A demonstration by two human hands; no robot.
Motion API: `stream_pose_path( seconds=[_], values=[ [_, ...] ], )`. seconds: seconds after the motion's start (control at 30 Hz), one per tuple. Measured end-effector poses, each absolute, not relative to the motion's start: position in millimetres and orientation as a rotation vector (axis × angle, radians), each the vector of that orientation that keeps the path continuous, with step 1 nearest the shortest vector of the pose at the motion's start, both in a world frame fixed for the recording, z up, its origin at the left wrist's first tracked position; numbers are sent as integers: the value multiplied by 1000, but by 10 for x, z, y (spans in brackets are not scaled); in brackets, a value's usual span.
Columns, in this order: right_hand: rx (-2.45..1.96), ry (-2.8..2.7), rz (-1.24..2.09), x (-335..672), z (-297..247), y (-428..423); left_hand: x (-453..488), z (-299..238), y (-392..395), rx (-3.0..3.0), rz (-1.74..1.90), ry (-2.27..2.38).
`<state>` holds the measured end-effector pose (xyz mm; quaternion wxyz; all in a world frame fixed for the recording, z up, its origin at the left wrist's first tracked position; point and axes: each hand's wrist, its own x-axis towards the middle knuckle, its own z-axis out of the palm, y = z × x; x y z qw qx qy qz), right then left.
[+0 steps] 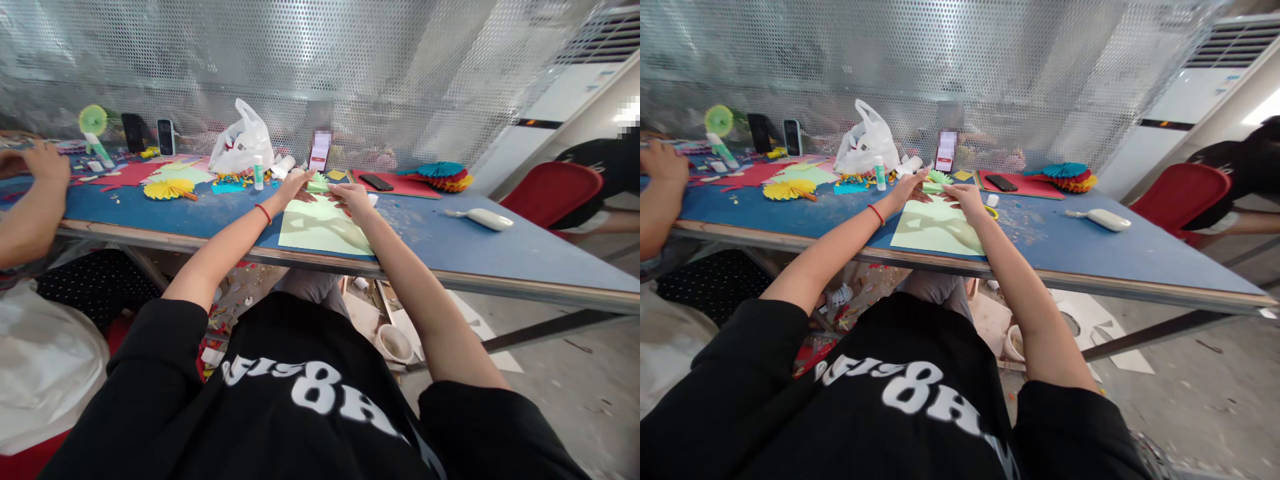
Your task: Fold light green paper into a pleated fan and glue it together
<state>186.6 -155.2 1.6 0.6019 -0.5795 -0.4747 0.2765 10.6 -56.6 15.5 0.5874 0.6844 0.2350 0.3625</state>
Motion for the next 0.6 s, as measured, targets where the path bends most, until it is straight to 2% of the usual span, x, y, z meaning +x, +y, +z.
stream_pose_path(
  seconds=[0.6],
  values=[
    [-1306, -1047, 686, 1891, 38, -1559, 121, 73, -511, 1611, 971, 432]
  ],
)
